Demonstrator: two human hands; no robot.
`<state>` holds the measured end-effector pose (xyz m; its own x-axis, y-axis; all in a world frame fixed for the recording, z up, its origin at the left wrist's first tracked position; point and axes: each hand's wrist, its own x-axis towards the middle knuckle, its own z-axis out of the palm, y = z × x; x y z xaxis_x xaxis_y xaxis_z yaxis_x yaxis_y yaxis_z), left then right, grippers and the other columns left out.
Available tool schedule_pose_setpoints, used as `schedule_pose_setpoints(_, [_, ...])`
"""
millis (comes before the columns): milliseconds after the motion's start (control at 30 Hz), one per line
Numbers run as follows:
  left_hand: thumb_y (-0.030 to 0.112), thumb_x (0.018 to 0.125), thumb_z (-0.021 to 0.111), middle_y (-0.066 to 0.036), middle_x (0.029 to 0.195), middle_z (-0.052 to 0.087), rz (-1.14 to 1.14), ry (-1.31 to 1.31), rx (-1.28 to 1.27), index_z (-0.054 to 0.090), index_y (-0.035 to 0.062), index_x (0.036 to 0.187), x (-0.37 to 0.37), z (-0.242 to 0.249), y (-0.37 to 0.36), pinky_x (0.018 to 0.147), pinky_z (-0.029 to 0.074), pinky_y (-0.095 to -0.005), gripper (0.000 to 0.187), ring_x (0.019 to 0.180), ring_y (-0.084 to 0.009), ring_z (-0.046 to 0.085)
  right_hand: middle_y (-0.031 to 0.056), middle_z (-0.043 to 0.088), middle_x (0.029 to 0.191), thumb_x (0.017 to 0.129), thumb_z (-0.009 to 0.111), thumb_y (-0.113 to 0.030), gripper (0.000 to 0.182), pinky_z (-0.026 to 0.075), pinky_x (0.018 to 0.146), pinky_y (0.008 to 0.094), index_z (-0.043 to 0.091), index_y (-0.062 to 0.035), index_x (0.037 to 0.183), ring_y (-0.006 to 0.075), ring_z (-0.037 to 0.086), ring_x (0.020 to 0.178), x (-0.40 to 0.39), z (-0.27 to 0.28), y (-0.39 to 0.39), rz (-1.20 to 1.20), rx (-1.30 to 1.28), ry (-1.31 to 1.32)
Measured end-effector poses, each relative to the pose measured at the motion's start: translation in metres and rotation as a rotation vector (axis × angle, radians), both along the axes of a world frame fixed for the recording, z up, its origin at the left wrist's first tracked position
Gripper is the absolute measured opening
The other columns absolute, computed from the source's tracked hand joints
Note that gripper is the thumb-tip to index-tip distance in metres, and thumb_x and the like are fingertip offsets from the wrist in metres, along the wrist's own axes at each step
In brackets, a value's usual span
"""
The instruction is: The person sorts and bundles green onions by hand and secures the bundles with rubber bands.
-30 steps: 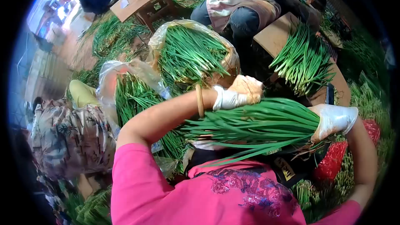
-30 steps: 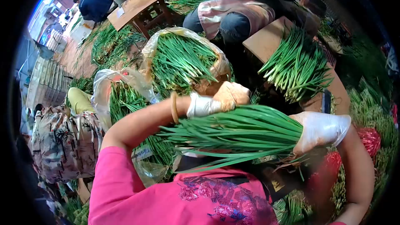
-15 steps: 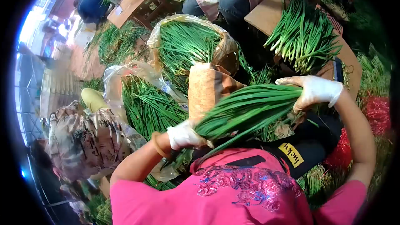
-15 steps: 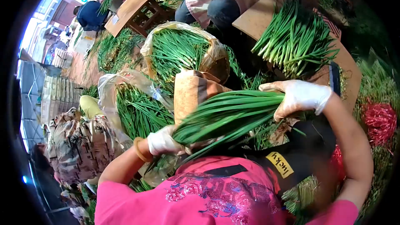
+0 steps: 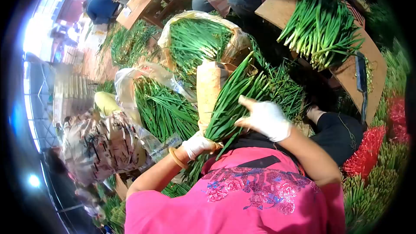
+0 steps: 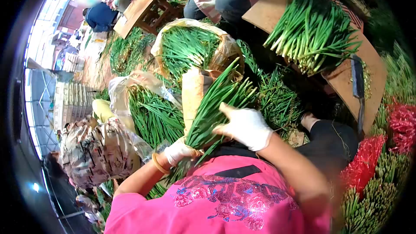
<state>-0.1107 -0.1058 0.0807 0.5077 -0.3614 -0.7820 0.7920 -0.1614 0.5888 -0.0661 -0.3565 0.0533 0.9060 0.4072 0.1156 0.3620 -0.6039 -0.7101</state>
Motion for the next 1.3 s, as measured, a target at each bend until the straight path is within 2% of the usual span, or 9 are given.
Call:
schedule_pose_setpoints(200, [-0.001, 0.069, 0.069, -0.003, 0.093, 0.063, -0.024, -0.071, 0.088, 0.057, 0.003, 0.114, -0.005, 0.036, 0.039, 0.063, 0.046, -0.0228, 0.047, 0.074, -0.0095, 0.056, 0.0073, 0.062, 0.077, 0.084, 0.062, -0.012, 0.009, 0.048, 0.065, 0.0274, 0.061, -0.0036, 0.089, 0.0178, 0.059, 0.068, 0.012, -0.01, -0.018, 0.047, 0.574, -0.147])
schedule_pose_setpoints(267, [0.0, 0.068, 0.07, -0.001, 0.085, 0.063, -0.089, -0.07, 0.266, 0.062, 0.0034, 0.105, -0.025, -0.005, 0.074, 0.061, 0.045, -0.0233, 0.038, 0.069, -0.0094, 0.055, 0.0042, 0.06, 0.074, 0.092, 0.053, -0.016, 0.017, 0.041, 0.053, 0.0221, 0.057, -0.0029, 0.082, 0.0104, 0.051, 0.057, 0.031, -0.075, -0.065, -0.384, 1.297, 0.819])
schedule_pose_setpoints(300, [0.0, 0.068, 0.071, 0.0, 0.082, 0.063, -0.096, -0.096, 0.286, 0.064, 0.0037, 0.101, -0.032, -0.02, 0.088, 0.06, 0.045, -0.0236, 0.034, 0.067, -0.0093, 0.054, 0.0051, 0.059, 0.071, 0.093, 0.05, -0.014, 0.018, 0.041, 0.052, 0.0222, 0.054, -0.0024, 0.079, 0.0098, 0.05, 0.056, 0.031, -0.093, -0.085, -0.292, 0.779, 0.561])
schedule_pose_setpoints(500, [-0.003, 0.068, 0.069, -0.001, 0.097, 0.065, -0.062, -0.146, 0.219, 0.062, 0.0028, 0.106, -0.038, -0.032, 0.08, 0.076, 0.048, -0.0273, 0.039, 0.084, -0.0103, 0.058, 0.0066, 0.061, 0.115, 0.091, 0.056, -0.028, 0.03, 0.042, 0.09, 0.0302, 0.062, -0.0024, 0.105, 0.0173, 0.055, 0.104, 0.035, -0.126, -0.058, -0.367, 0.739, 0.719])
schedule_pose_setpoints(633, [-0.001, 0.071, 0.069, 0.001, 0.102, 0.064, -0.125, -0.173, 0.366, 0.062, 0.0043, 0.108, -0.034, -0.021, 0.079, 0.075, 0.047, -0.0249, 0.038, 0.086, -0.0089, 0.056, 0.0043, 0.066, 0.095, 0.088, 0.06, -0.028, 0.026, 0.041, 0.088, 0.0284, 0.061, -0.0043, 0.101, 0.0127, 0.058, 0.091, 0.057, -0.101, -0.016, -0.286, 0.977, 0.883])
schedule_pose_setpoints(767, [-0.004, 0.07, 0.064, -0.003, 0.097, 0.065, -0.12, -0.077, 0.345, 0.061, 0.0038, 0.109, -0.037, -0.011, 0.1, 0.066, 0.048, -0.0247, 0.04, 0.083, -0.012, 0.06, -0.0054, 0.049, 0.058, 0.089, 0.056, -0.018, 0.015, 0.03, 0.043, 0.0208, 0.061, -0.0066, 0.08, 0.0055, 0.033, 0.044, 0.072, -0.091, -0.076, -0.652, 1.582, 0.825])
schedule_pose_setpoints(967, [-0.006, 0.068, 0.063, -0.003, 0.089, 0.065, -0.063, -0.115, 0.33, 0.061, 0.0031, 0.105, -0.043, -0.032, 0.111, 0.062, 0.047, -0.0256, 0.039, 0.075, -0.0126, 0.059, -0.0051, 0.041, 0.052, 0.086, 0.056, -0.023, 0.021, 0.022, 0.039, 0.0196, 0.06, -0.0046, 0.077, 0.005, 0.03, 0.04, 0.057, -0.128, -0.143, -0.973, 1.75, 0.522])
schedule_pose_setpoints(1233, [0.006, 0.066, 0.066, -0.014, 0.086, 0.064, -0.556, -0.767, 0.798, 0.059, 0.0053, 0.109, -0.021, 0.001, 0.075, 0.07, 0.05, -0.0325, 0.043, 0.077, -0.0262, 0.063, 0.0169, 0.066, 0.096, 0.088, 0.053, -0.034, 0.038, 0.046, 0.08, 0.0321, 0.063, -0.0011, 0.104, 0.0248, 0.062, 0.088, 0.063, -0.037, -0.028, 0.071, 0.026, 0.638])
schedule_pose_setpoints(1300, [0.005, 0.065, 0.064, -0.015, 0.088, 0.064, -0.665, -1.012, 0.887, 0.059, 0.0057, 0.11, -0.017, 0.015, 0.071, 0.071, 0.05, -0.0331, 0.045, 0.08, -0.0284, 0.064, 0.0133, 0.067, 0.094, 0.087, 0.057, -0.028, 0.029, 0.047, 0.078, 0.0311, 0.066, -0.0032, 0.099, 0.0227, 0.062, 0.087, 0.059, -0.047, -0.023, 0.007, 0.296, 0.57])
